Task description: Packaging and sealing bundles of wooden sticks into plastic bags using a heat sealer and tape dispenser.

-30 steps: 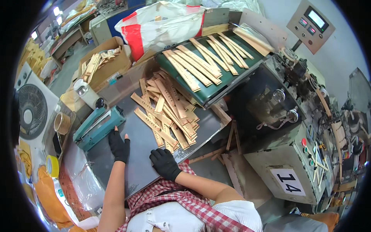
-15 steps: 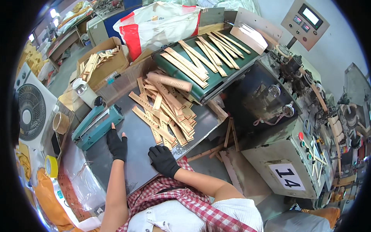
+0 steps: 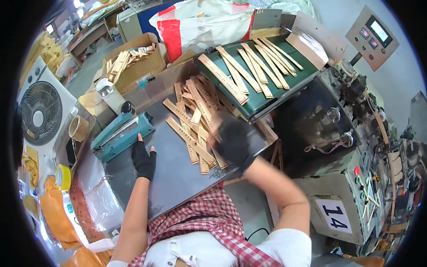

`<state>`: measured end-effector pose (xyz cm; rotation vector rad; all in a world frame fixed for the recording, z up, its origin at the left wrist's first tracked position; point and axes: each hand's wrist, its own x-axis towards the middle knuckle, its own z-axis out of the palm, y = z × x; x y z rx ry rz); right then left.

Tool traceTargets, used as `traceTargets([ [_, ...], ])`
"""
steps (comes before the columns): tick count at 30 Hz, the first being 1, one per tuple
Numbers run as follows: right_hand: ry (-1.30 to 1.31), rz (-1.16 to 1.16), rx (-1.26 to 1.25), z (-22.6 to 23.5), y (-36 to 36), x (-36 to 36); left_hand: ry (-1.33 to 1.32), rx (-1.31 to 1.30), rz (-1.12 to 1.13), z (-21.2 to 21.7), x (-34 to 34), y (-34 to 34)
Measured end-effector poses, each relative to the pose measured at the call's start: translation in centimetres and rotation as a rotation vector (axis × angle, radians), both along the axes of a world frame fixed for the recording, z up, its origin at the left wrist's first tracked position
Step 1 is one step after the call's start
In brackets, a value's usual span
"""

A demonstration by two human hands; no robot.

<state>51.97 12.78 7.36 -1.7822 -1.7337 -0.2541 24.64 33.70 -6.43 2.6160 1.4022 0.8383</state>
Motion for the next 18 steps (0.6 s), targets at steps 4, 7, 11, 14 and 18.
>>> traceTargets([
  [4,-0.236,-0.642,0.266,4.2,6.1,19.2,0.005,-0.015,0.018,0.8,-0.4,-0.5],
  [7,-0.228,-0.986,-0.109,3.3,3.9,34.6,0.003,0.006,-0.033,0.7,0.9,-0.4],
  [11,0.028,-1.022,-0.506,1.2,6.4,35.7,-0.021,-0.018,-0.038,0.4,0.5,-0.5],
  [14,-0.089,-0.743,-0.486,1.3,9.1,30.8,-0.044,0.014,-0.057,0.7,0.4,-0.5],
  [18,-0.222,-0.429,-0.345,1.9,7.9,18.2,-0.184,0.006,0.042,-1.8,2.6,0.5],
])
